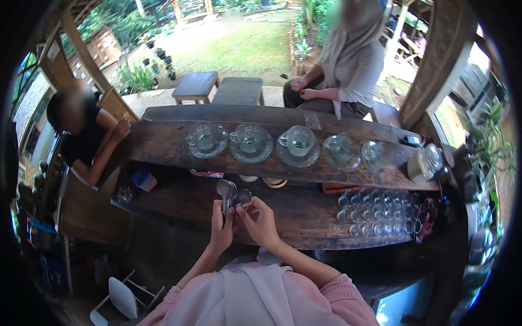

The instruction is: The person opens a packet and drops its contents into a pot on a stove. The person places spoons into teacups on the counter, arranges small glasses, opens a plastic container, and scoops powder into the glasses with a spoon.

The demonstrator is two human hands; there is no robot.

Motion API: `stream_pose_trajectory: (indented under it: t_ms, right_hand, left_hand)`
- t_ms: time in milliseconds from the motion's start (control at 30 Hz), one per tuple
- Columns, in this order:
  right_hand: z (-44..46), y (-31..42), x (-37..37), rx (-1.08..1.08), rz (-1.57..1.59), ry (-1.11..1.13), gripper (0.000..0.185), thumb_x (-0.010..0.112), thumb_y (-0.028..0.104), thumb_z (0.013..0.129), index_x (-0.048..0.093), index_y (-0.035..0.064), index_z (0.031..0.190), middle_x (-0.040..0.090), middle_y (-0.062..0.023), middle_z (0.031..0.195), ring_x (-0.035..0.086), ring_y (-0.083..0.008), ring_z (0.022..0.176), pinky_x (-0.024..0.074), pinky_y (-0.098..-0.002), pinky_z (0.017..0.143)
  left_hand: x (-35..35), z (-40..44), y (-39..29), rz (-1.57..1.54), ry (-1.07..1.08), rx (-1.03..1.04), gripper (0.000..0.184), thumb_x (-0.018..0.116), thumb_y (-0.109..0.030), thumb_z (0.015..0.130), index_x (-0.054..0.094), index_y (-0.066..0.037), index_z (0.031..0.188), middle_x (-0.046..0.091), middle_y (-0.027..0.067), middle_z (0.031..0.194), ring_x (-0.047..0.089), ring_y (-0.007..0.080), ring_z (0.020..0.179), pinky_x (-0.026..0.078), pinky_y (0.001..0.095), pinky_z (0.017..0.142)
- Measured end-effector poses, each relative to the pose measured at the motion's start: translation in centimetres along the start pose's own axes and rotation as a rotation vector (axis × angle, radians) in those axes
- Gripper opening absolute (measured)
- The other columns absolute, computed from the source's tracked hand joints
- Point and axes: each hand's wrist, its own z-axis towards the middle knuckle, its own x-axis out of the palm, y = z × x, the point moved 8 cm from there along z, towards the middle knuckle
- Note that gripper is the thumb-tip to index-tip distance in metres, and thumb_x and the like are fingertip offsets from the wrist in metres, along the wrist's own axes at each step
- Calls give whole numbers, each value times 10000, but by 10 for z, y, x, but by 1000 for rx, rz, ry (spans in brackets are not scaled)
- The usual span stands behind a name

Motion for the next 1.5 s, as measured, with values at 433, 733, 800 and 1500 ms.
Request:
stream_pose_trajectory:
  t_ms: [433, 733, 800, 1500]
  right_hand:
    - [81, 5, 30, -132, 400, -112, 137, 406, 147, 1044, 457, 24, 1076, 622, -67, 725, 544, -89, 585, 399, -234, 527]
    - [128, -35, 77, 33, 15, -188, 204, 403, 19, 964, 353, 46, 1160, 504, -36, 720, 455, -71, 608, 374, -241, 534]
    - [131, -30, 82, -22, -86, -268, 200, 410, 17, 964, 345, 37, 1152, 512, -46, 717, 468, -85, 606, 395, -254, 547]
    - [129, -44, 94, -24, -141, -471, 331, 614, 47, 908, 351, 19, 1107, 553, -90, 639, 538, -156, 534, 412, -315, 531]
  left_hand:
    - [-61, 53, 32, -91, -119, -40, 162, 428, -244, 1043, 349, -116, 981, 413, -23, 664, 408, 31, 502, 329, 185, 444]
    - [-123, 119, 19, -174, 46, 46, 111, 383, -147, 1042, 334, -102, 953, 380, -14, 609, 346, 46, 447, 307, 210, 414]
    - [-129, 123, 22, -190, 85, 37, 116, 381, -149, 1042, 333, -101, 948, 378, -14, 603, 343, 44, 445, 310, 209, 414]
    - [-98, 123, 38, -364, 550, -229, 154, 477, -180, 1020, 378, -79, 958, 429, -28, 604, 395, 38, 478, 325, 200, 442]
